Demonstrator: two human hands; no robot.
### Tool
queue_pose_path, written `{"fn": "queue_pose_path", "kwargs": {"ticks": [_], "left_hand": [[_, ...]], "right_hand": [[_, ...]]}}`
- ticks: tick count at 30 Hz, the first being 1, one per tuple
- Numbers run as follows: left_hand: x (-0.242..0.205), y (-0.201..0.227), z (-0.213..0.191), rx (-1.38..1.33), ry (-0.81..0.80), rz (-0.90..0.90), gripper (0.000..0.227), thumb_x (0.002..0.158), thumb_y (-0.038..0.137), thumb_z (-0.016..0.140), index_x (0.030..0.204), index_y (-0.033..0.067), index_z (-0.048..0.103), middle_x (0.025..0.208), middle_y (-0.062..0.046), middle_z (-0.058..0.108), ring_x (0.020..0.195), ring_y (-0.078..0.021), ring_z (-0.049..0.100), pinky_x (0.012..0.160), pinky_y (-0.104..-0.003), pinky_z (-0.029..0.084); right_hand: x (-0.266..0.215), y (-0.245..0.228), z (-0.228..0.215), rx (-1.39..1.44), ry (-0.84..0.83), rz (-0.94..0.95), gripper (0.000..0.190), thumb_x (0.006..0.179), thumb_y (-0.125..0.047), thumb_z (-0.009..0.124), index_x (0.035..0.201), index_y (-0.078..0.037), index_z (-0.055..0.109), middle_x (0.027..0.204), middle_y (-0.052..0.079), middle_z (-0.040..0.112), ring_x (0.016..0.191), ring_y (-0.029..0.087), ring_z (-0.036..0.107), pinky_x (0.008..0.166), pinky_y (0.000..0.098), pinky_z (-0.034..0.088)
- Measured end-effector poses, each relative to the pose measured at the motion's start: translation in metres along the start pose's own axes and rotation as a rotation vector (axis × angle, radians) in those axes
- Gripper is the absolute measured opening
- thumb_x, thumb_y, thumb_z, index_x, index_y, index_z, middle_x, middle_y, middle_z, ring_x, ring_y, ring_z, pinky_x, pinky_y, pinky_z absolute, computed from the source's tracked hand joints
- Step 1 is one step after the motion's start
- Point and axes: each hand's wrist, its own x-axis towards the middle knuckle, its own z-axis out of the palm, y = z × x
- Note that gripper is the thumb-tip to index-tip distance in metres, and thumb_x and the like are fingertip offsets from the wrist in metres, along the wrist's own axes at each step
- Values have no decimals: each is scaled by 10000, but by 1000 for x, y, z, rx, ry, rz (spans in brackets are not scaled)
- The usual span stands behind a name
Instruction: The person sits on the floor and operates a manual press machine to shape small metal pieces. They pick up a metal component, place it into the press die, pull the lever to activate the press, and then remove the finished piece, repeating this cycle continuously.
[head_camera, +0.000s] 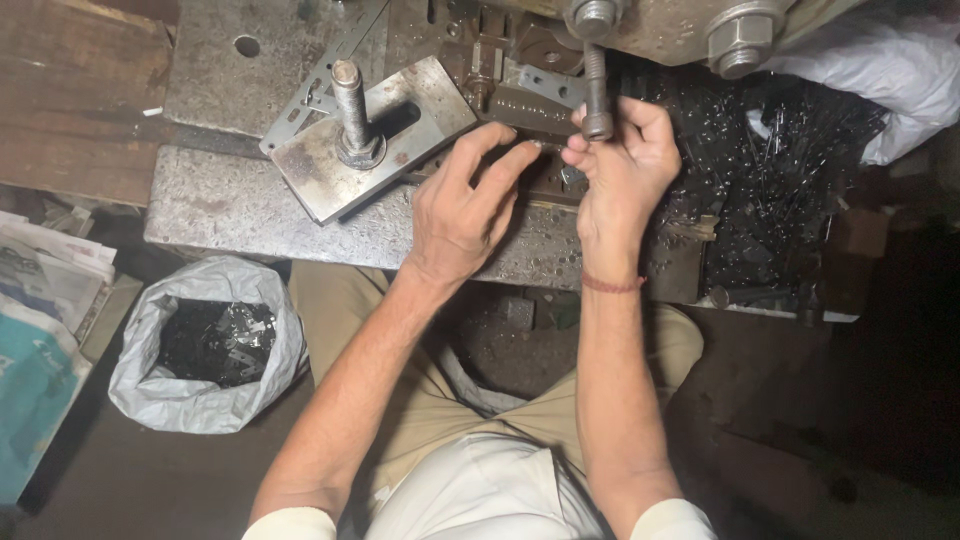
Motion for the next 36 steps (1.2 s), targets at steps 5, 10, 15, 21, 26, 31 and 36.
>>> {"fn": "queue_pose_path", "kwargs": {"ticks": [5,10,15,21,26,31,36], "left_hand": [[-1,-8,3,13,-28,12,439,882,5,780,1287,128,662,1375,-101,588,1047,-274,729,814,-363,597],[-2,-10,8,-4,-37,-9,445,884,17,780,1295,142,662,1412,-95,579,1017,-254,735,811,-351,606],[-2,-12,8,15,-44,-17,456,881,25,785,1301,151,662,1419,-89,578,997,-245,736,802,-346,609],[-2,-14,12,50,-48,5,468,894,30,760,1328,158,644,1496,-75,539,1090,-250,746,839,-324,620],[1,-16,18,111,-84,20,474,923,65,741,1368,150,603,1588,-74,474,1061,-229,744,849,-320,619],[7,-10,28,193,-134,-67,537,906,63,706,1419,115,557,1621,-92,426,880,-204,720,724,-328,598],[10,-2,33,333,-175,-124,488,919,70,694,1388,67,561,1623,-104,432,724,-176,686,610,-319,567]], "right_hand": [[6,3,13,-81,-17,-26,209,909,-31,815,995,-18,625,869,114,739,641,102,666,545,231,581],[11,3,15,-89,-36,-45,211,912,-64,828,966,-21,629,847,116,749,633,108,671,547,236,583],[11,3,18,-100,-22,-66,200,908,-70,829,949,-16,641,833,115,753,616,112,676,531,243,587],[5,-1,26,-384,-53,-256,142,939,-41,816,957,31,695,770,79,727,579,85,660,499,229,556],[-1,-3,33,-438,-36,-292,154,922,-13,813,971,33,675,725,40,687,553,46,586,468,208,476],[-2,-1,36,-452,-29,-366,231,927,0,826,927,12,595,729,27,653,550,46,570,457,217,458],[-5,0,28,-402,-51,-369,272,958,28,820,1040,23,561,815,47,658,644,74,626,504,233,516]]}}
